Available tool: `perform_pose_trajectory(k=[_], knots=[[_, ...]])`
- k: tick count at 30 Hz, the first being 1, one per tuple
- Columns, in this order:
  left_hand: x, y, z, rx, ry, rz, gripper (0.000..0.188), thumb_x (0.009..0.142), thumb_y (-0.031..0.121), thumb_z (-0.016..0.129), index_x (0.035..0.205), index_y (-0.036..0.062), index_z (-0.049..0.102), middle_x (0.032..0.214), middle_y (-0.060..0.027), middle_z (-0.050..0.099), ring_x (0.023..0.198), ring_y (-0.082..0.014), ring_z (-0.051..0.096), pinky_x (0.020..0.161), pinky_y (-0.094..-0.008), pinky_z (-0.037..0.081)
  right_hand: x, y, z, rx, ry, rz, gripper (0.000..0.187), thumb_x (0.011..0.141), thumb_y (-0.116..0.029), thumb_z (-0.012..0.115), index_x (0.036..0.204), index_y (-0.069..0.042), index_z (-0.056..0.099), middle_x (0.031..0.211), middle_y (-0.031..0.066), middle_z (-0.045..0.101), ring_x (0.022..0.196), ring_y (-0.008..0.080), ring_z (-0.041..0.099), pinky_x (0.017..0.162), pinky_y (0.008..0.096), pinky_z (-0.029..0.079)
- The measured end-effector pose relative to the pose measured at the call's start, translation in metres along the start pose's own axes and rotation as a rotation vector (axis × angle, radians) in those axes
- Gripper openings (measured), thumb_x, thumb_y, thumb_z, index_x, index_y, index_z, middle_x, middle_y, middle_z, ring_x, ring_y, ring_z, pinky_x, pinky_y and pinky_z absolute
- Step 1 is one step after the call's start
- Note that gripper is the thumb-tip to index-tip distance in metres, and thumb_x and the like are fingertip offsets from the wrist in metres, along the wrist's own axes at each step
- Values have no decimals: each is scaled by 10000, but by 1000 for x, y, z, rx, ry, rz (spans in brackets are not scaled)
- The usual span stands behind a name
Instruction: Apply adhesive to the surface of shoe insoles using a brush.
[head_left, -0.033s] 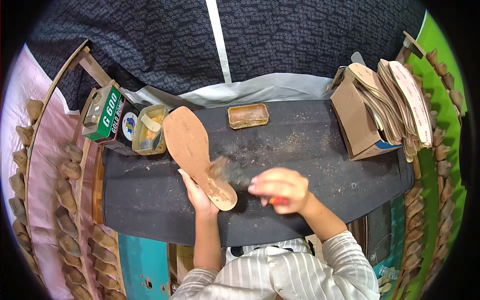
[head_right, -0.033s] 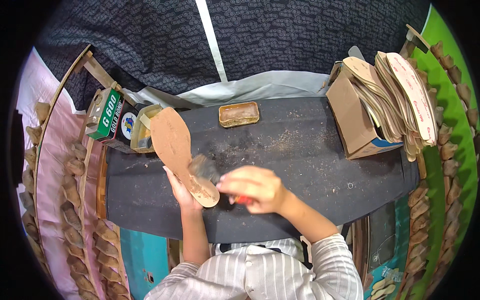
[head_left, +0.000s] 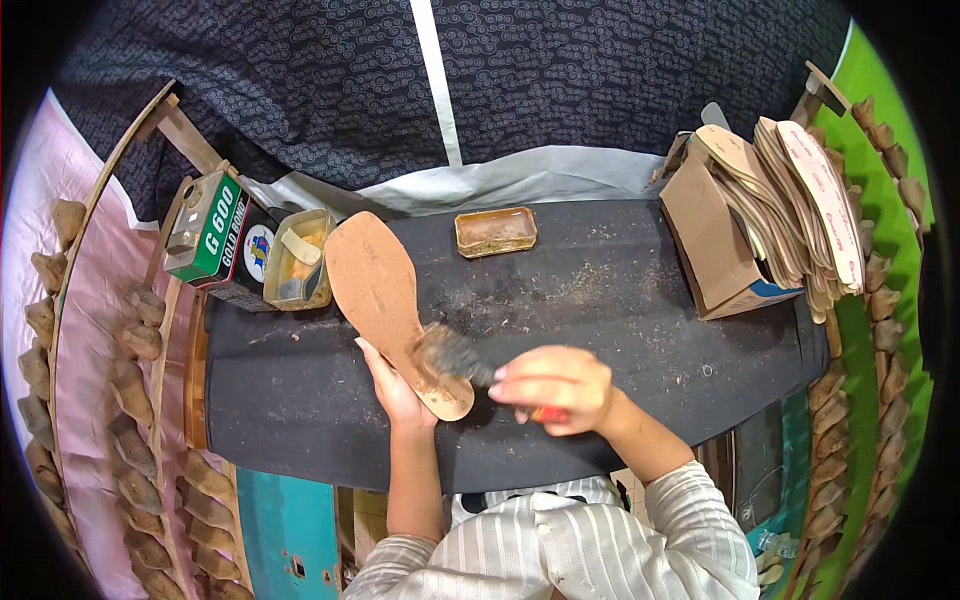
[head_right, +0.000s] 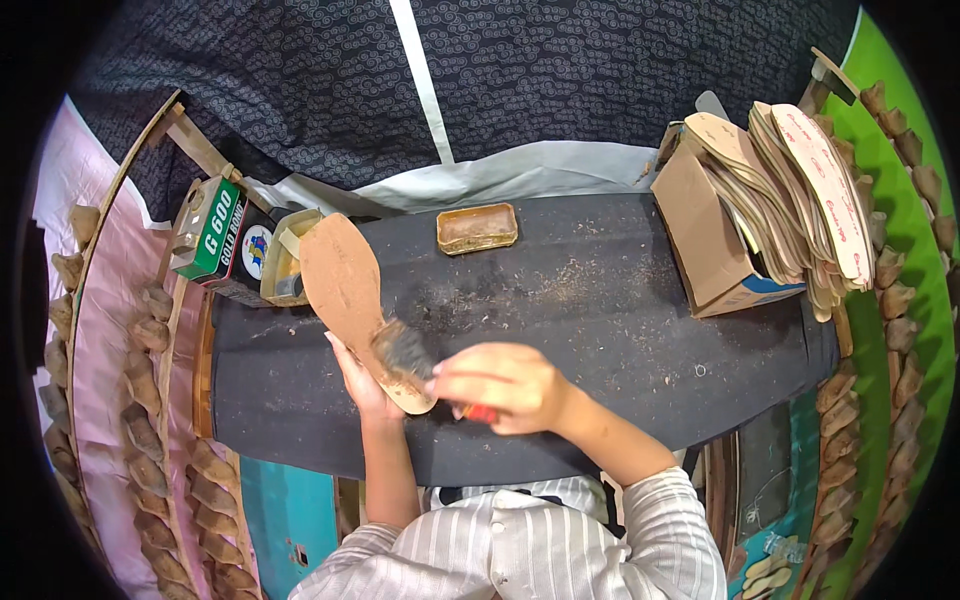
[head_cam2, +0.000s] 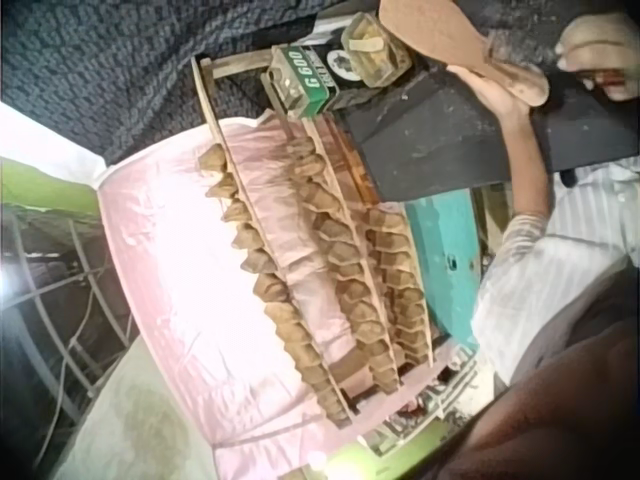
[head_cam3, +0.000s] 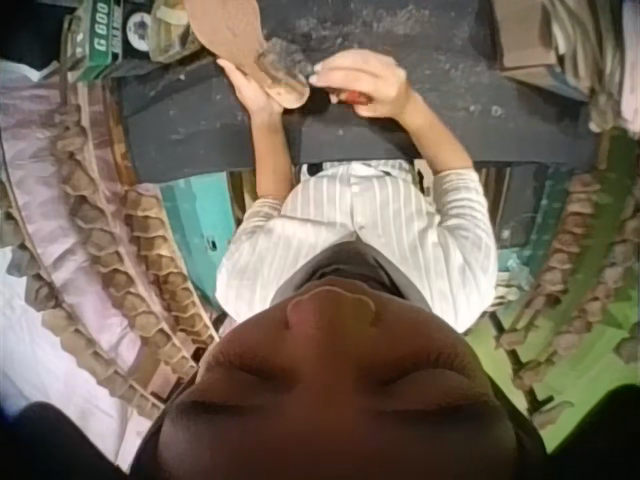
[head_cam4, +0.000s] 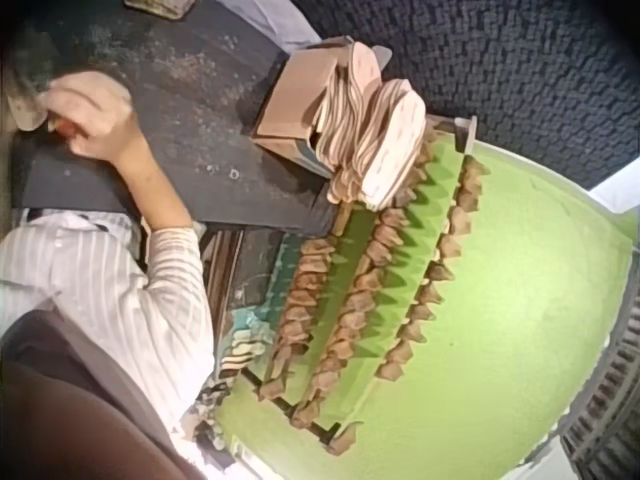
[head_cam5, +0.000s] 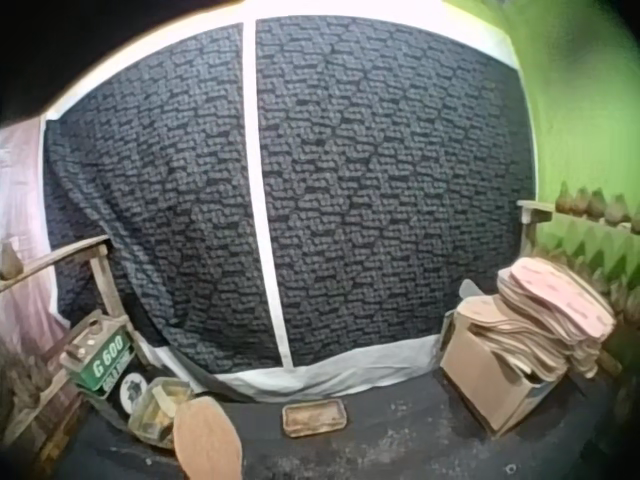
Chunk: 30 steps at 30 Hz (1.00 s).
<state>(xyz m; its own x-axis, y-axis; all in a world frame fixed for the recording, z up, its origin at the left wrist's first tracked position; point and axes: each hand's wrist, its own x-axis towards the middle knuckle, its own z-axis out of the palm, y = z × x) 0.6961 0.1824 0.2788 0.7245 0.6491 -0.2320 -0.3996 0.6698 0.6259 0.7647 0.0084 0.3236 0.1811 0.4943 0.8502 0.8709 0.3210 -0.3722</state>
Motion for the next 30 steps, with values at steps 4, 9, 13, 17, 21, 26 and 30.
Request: perform_pose_trajectory(k=[4,9,13,17,21,26,30], knots=[[3,-1,-6,14,-101,55,604,943,571,307,1170,42,490,949,-105,574,816,-222,580,679,-381,523,-8,-8,11,-7,-47,-21,276,672,-25,698,947,-23,674,933,102,646,801,259,654,678,328,549],[6,4,-13,-34,-187,40,610,941,573,314,1177,37,485,909,-97,553,767,-214,557,669,-369,521,-10,-13,3,43,-135,-6,323,608,-23,696,931,-23,679,926,91,649,788,246,652,671,332,548],[4,5,-8,-57,-177,43,617,941,575,311,1186,35,482,924,-97,553,770,-215,560,663,-366,516,-9,-11,0,92,-105,33,316,620,-24,692,936,-29,681,927,92,650,797,247,653,676,330,549],[2,5,0,12,-41,87,607,943,569,317,1201,44,477,966,-94,557,770,-217,552,660,-355,499,-6,-11,5,17,-64,-3,321,620,-7,688,940,-31,681,947,93,646,812,251,652,685,333,548],[4,9,-8,-117,-304,-15,594,945,563,323,1213,55,474,996,-87,562,792,-215,537,683,-346,487,-10,-10,1,2,-109,4,313,629,-24,706,941,-31,680,959,90,642,814,250,651,694,336,546],[6,9,-8,-108,-232,61,585,952,551,316,1207,51,480,1019,-92,552,804,-216,533,687,-343,485,-10,-10,-7,103,-139,80,322,625,-14,712,945,-30,679,954,90,643,823,249,650,700,336,545],[2,10,-2,-88,-186,49,566,956,541,315,1203,60,481,1053,-94,542,818,-220,538,666,-348,484,-5,-11,-3,73,-49,71,342,613,9,714,950,-30,676,951,88,643,835,244,649,705,333,543]])
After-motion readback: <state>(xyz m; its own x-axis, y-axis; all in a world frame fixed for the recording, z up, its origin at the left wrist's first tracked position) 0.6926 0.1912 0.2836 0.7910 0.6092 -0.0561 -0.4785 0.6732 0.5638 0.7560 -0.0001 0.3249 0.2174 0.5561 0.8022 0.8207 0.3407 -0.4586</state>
